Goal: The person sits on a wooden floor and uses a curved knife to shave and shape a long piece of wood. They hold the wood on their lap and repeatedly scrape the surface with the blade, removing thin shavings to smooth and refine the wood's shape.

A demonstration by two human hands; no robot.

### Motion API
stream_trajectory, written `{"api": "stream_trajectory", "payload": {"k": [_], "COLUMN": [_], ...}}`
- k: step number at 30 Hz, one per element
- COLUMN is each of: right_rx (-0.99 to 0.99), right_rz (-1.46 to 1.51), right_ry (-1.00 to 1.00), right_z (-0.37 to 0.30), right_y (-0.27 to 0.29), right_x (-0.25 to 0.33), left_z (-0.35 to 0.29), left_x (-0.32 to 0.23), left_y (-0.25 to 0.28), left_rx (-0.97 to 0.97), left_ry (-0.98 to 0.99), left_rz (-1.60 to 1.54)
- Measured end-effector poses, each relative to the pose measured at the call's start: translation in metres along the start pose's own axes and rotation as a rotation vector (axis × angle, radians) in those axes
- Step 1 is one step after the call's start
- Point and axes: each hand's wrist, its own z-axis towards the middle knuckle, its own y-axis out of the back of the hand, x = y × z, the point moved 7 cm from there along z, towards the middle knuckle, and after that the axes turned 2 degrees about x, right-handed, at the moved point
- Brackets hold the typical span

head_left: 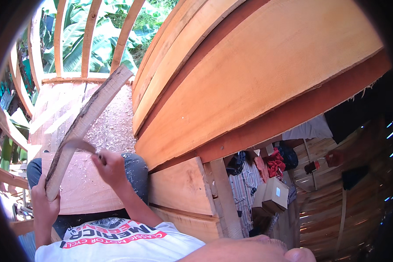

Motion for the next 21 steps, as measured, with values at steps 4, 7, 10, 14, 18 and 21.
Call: {"api": "stream_trajectory", "payload": {"k": [4,7,10,14,18,21], "right_rx": [0.01,-0.035,-0.048,-0.045,0.011,0.002], "right_rz": [0.036,0.089,0.156,0.165,0.156,0.184], "right_ry": [0.149,0.184,-0.068,0.176,0.143,0.16], "right_z": [-0.001,-0.003,0.001,-0.011,-0.015,-0.02], "right_y": [-0.001,-0.001,-0.003,-0.013,-0.014,-0.028], "right_x": [0.017,0.02,-0.005,0.024,0.016,0.019], "left_z": [-0.007,-0.008,-0.008,-0.013,-0.016,-0.024], "left_x": [0.006,-0.004,-0.013,-0.028,-0.047,-0.042], "left_y": [-0.001,0.003,0.008,0.021,0.028,0.036], "left_rx": [-0.094,0.083,0.066,-0.063,-0.122,-0.168], "left_ry": [-0.009,0.059,0.081,0.025,-0.067,-0.047], "left_rz": [0.02,0.04,0.067,0.039,0.014,0.01]}}
